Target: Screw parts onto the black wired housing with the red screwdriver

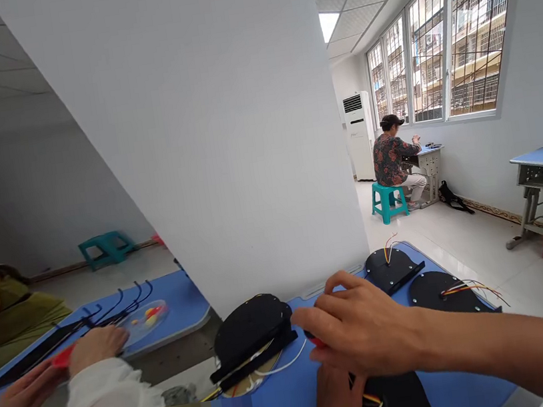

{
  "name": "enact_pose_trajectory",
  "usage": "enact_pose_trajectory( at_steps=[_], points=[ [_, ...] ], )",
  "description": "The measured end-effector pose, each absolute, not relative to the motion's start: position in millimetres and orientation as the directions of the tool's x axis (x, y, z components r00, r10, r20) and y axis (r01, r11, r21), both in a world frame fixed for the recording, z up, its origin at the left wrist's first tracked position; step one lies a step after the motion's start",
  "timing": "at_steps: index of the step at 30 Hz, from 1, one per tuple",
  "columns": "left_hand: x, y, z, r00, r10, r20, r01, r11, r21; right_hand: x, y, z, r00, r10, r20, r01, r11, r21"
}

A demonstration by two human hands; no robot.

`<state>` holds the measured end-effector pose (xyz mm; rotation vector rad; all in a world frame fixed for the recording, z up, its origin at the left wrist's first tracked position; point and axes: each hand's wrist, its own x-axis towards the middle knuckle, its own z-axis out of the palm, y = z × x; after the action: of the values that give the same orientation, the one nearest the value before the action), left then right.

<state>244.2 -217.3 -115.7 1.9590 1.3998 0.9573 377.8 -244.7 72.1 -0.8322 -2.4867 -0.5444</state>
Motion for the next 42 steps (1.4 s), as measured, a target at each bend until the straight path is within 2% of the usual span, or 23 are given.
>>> enact_pose_trajectory(
  at_steps=[3,10,17,22,32,42],
  points=[
    [241.9,-216.5,-116.2,0.244,0.944,0.224,0.561,-0.325,0.761,374.8,-243.0,64.7,-0.643,0.45,0.619,0.702,0.67,0.243],
    [241.3,-219.7,-94.0,0.308,0.947,0.087,0.588,-0.261,0.765,388.1,-233.1,60.3,-0.515,0.506,0.692,0.772,0.624,0.118],
    [242.4,-217.5,-95.2,0.322,0.936,0.144,0.571,-0.313,0.758,401.8,-223.5,57.3,-0.426,0.532,0.732,0.787,0.617,0.009],
    [241.6,-215.3,-95.3,0.284,0.945,0.161,0.569,-0.302,0.765,397.8,-226.8,59.4,-0.438,0.554,0.708,0.761,0.648,-0.036],
    [233.2,-213.3,-86.3,0.232,0.968,0.096,0.532,-0.209,0.821,383.4,-231.1,74.9,-0.456,0.647,0.611,0.779,0.622,-0.077],
    [231.2,-209.1,-90.2,0.266,0.956,0.126,0.493,-0.247,0.834,380.8,-228.2,77.1,-0.447,0.711,0.543,0.81,0.579,-0.092]
  ],
)
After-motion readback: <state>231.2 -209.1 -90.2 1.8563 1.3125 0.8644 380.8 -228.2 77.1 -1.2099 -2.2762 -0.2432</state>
